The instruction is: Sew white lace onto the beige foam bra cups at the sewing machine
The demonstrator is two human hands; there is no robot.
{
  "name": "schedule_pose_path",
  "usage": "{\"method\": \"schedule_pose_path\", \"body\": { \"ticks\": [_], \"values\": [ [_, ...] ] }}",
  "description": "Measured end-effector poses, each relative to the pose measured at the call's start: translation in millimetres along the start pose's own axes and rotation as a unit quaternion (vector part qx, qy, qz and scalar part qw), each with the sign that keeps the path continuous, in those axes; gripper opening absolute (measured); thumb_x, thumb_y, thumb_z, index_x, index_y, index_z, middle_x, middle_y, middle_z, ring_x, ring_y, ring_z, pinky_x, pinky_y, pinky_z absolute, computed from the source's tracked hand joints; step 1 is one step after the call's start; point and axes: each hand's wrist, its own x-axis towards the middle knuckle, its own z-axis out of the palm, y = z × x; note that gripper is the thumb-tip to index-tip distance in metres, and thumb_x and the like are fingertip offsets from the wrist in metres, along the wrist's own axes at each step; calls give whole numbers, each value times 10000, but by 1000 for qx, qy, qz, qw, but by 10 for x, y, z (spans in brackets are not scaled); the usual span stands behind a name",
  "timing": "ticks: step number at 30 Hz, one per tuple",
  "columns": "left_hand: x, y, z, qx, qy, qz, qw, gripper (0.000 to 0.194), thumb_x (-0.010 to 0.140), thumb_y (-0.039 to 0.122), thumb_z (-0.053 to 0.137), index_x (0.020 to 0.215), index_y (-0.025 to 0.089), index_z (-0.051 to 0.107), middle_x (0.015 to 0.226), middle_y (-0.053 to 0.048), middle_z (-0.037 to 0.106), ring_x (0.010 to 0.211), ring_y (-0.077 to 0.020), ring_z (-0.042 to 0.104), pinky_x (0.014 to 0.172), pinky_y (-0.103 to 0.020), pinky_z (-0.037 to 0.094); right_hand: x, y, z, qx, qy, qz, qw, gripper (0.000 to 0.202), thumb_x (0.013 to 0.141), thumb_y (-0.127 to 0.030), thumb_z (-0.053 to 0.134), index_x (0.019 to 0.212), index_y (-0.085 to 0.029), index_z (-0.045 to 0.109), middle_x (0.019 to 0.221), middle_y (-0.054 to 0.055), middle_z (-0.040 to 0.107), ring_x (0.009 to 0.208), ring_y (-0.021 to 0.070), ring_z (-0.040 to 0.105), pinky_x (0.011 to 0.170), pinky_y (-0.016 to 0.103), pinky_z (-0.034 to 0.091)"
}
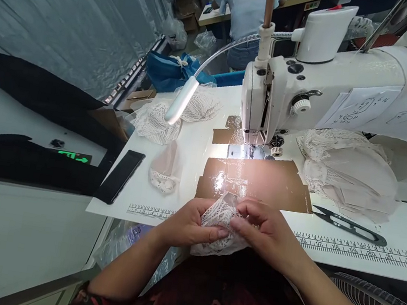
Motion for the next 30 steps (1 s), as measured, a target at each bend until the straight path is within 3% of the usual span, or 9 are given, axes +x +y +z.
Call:
{"method": "schedule_pose_path", "body": {
  "ticks": [4, 9, 13, 16, 20, 23, 25, 27, 30],
  "values": [
    [-47, -143, -1, -184, 58, 11, 981, 425, 690, 372, 831, 984, 153, 614, 863, -23, 622, 732, -118, 576, 652, -208, 459, -5, 10, 35, 60, 130, 3, 990, 243, 873, -400, 628, 709, -223, 659, 790, 18, 644, 732, 170, 591, 642, 271, 476],
    [-114, -269, 171, -419, 75, 14, 905, 700, 724, 543, 759, 1290, 198, 535, 1383, -141, 512, 1222, -288, 534, 929, -388, 511, 24, 76, 73, 129, 235, 12, 963, 177, 818, -400, 693, 736, -246, 723, 763, 22, 655, 736, 182, 602, 667, 291, 511],
    [38, -177, 376, -449, 141, -7, 883, 495, 712, 246, 762, 1177, 135, 632, 1146, -112, 670, 1057, -217, 626, 926, -321, 505, 139, 22, 184, 84, 190, -12, 978, 205, 721, -396, 772, 604, -238, 711, 690, 20, 662, 756, 203, 623, 783, 332, 526],
    [165, -176, 444, -448, 200, -30, 871, 530, 527, 8, 722, 1039, 140, 685, 932, -42, 712, 874, -168, 660, 803, -256, 523, 176, 1, 241, 195, 179, 43, 963, 265, 706, -424, 781, 559, -233, 670, 584, -1, 596, 612, 166, 571, 636, 302, 518],
    [64, -324, 364, -381, 171, -38, 908, 269, 547, 57, 750, 801, 129, 697, 703, -10, 669, 584, -109, 594, 551, -212, 464, 147, 10, 158, 337, 231, 89, 908, 279, 681, -421, 808, 567, -229, 640, 566, -19, 568, 548, 125, 508, 550, 261, 470],
    [-201, -327, 154, -250, -8, -20, 968, 245, 682, 183, 731, 505, 126, 571, 501, -19, 565, 506, -115, 557, 533, -232, 436, 118, 9, 37, 325, 250, 104, 906, 335, 661, -407, 829, 547, -212, 582, 528, -42, 513, 519, 98, 471, 503, 226, 412],
    [-364, -207, -6, -143, -82, -4, 986, 220, 768, 212, 680, 577, 122, 618, 613, -55, 630, 585, -135, 598, 593, -253, 464, 107, 0, -8, 274, 213, 110, 931, 331, 679, -386, 825, 567, -204, 572, 540, -50, 516, 519, 86, 465, 491, 209, 383],
    [-451, -33, -126, -39, 17, 92, 995, 105, 793, 241, 679, 831, 145, 695, 882, -87, 688, 827, -187, 643, 757, -298, 503, 102, -16, 2, 210, 120, 104, 965, 286, 721, -366, 800, 612, -202, 593, 585, -46, 554, 538, 83, 480, 501, 204, 378],
    [-422, 164, -195, 156, 151, 156, 964, 677, 667, 303, 828, 1286, 225, 565, 1322, -105, 559, 1215, -277, 513, 1045, -395, 408, 90, -50, 90, 128, -8, 78, 989, 237, 790, -379, 739, 677, -204, 625, 633, -36, 593, 567, 93, 504, 521, 212, 388]
  ]
}}
